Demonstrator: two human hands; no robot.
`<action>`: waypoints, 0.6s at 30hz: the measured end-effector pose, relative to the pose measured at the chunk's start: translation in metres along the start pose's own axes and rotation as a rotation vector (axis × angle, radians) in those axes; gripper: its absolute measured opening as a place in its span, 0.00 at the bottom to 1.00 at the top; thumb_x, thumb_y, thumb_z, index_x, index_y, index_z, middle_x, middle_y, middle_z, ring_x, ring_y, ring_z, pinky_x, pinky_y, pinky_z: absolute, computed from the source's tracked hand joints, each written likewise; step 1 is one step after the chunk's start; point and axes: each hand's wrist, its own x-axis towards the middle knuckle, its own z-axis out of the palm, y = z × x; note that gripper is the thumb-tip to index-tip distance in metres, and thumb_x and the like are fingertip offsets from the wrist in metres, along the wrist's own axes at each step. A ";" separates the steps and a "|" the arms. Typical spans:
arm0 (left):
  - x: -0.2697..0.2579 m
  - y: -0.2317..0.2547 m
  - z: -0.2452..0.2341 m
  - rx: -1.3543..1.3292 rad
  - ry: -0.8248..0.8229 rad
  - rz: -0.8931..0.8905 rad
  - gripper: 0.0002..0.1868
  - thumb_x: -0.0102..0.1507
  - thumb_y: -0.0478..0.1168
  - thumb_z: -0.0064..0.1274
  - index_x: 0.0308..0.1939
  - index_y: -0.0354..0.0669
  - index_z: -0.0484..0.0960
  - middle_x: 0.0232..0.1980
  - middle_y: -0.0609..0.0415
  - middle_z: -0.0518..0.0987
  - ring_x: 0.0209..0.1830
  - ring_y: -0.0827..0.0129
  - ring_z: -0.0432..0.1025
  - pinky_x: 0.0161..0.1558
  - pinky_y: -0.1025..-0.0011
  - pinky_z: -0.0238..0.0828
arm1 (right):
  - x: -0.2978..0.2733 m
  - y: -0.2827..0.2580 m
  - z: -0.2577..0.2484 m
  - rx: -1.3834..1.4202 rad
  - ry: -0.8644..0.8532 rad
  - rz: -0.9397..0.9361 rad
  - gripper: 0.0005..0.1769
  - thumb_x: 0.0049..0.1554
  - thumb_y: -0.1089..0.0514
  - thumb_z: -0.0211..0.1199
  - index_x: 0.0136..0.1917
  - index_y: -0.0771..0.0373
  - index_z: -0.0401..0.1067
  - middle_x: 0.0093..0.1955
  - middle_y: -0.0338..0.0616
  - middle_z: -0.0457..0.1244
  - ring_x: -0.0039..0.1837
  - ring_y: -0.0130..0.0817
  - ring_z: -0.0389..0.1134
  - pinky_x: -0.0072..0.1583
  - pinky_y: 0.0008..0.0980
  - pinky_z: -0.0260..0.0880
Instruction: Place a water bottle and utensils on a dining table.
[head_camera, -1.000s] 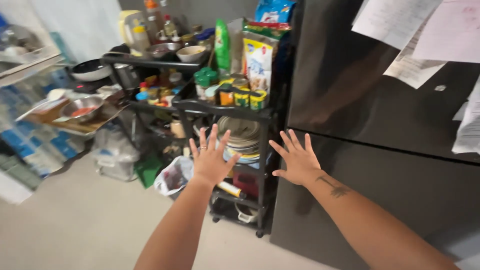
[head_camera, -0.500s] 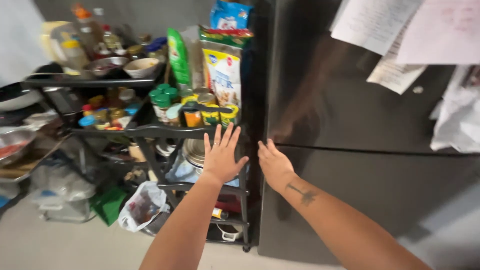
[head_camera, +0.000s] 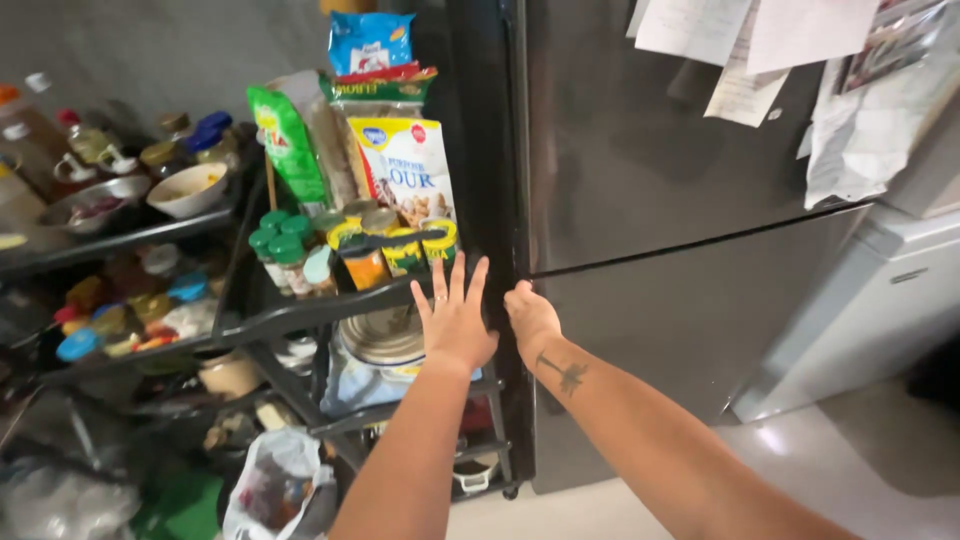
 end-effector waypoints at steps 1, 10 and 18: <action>0.001 0.000 -0.004 -0.005 0.004 0.015 0.60 0.48 0.47 0.69 0.79 0.65 0.48 0.83 0.54 0.44 0.84 0.50 0.33 0.75 0.36 0.25 | 0.006 -0.001 0.004 0.000 -0.010 0.013 0.30 0.61 0.41 0.57 0.72 0.56 0.68 0.73 0.39 0.58 0.76 0.42 0.49 0.73 0.48 0.43; -0.002 -0.003 -0.007 -0.053 0.002 0.057 0.60 0.48 0.51 0.69 0.79 0.65 0.48 0.83 0.51 0.43 0.84 0.47 0.31 0.75 0.34 0.23 | -0.047 -0.017 0.002 0.354 0.299 0.123 0.14 0.61 0.53 0.57 0.58 0.56 0.76 0.53 0.38 0.67 0.63 0.40 0.62 0.69 0.43 0.52; -0.036 0.023 0.031 -0.045 -0.041 0.236 0.51 0.55 0.60 0.61 0.78 0.67 0.51 0.84 0.54 0.37 0.84 0.48 0.27 0.75 0.35 0.21 | -0.122 0.013 -0.007 0.916 0.624 0.574 0.20 0.47 0.50 0.64 0.51 0.59 0.76 0.51 0.47 0.67 0.60 0.43 0.63 0.60 0.47 0.59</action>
